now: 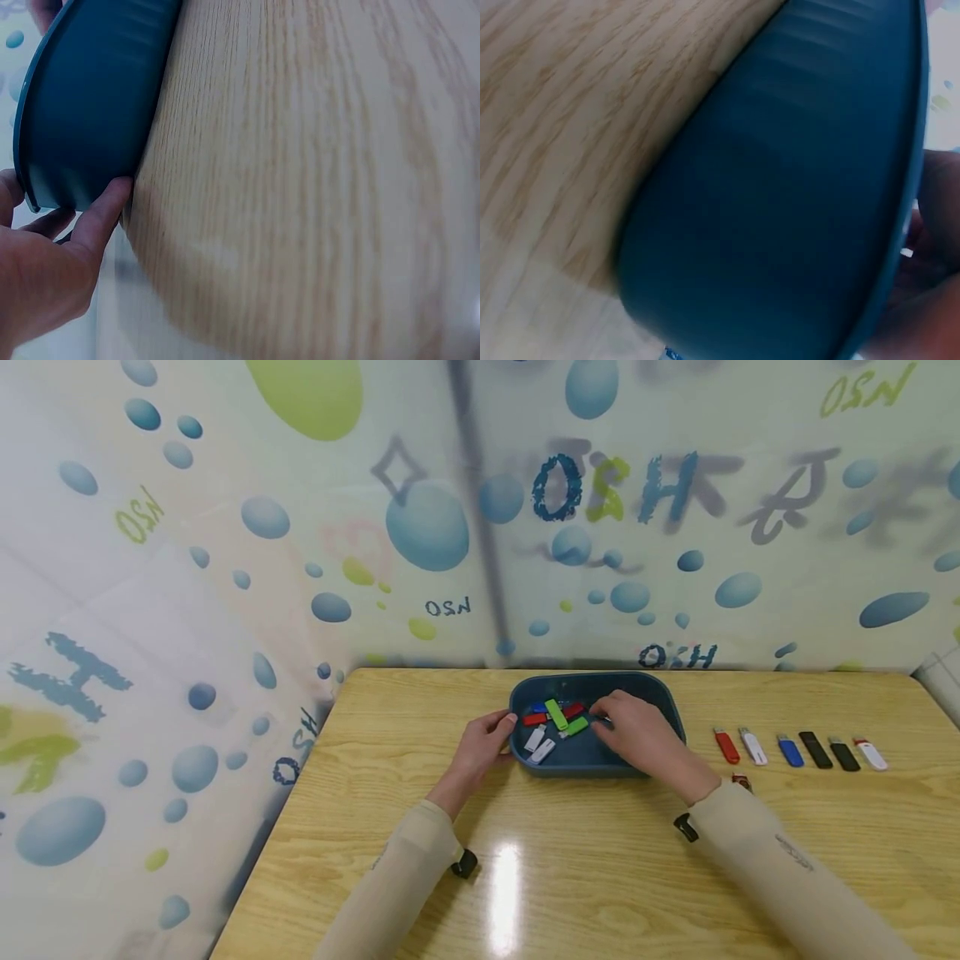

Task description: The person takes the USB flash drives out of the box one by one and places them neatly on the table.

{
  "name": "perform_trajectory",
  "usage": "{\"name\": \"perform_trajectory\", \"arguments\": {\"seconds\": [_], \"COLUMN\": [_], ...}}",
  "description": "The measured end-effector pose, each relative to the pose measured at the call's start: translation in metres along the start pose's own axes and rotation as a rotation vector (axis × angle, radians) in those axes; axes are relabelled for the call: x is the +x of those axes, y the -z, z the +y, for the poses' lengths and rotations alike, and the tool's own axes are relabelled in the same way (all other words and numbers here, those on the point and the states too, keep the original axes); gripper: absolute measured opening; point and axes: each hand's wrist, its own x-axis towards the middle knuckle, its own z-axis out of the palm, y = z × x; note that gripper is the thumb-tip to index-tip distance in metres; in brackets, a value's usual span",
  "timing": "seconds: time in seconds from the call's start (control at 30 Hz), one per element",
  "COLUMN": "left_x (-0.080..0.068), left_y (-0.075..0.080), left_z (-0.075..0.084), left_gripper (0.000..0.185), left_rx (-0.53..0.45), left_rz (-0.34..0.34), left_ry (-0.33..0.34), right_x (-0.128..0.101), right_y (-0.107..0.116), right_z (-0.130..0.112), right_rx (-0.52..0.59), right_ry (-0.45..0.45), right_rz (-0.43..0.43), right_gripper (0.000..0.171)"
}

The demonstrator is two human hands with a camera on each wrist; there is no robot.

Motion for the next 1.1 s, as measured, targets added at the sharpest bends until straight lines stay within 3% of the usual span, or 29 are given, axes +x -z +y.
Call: {"name": "perform_trajectory", "arguments": {"seconds": [0.47, 1.1], "left_x": [0.000, -0.001], "left_y": [0.000, 0.001], "left_z": [0.000, 0.000], "left_gripper": [0.049, 0.051], "left_rx": [0.004, -0.010], "left_rz": [-0.006, -0.019], "left_ry": [-0.005, -0.006], "right_x": [0.023, 0.032], "right_y": [-0.016, -0.023], "right_z": [-0.006, -0.007], "right_rx": [-0.052, -0.106], "right_ry": [0.118, 0.161], "right_rz": [-0.152, -0.190], "right_gripper": [0.032, 0.019]}}
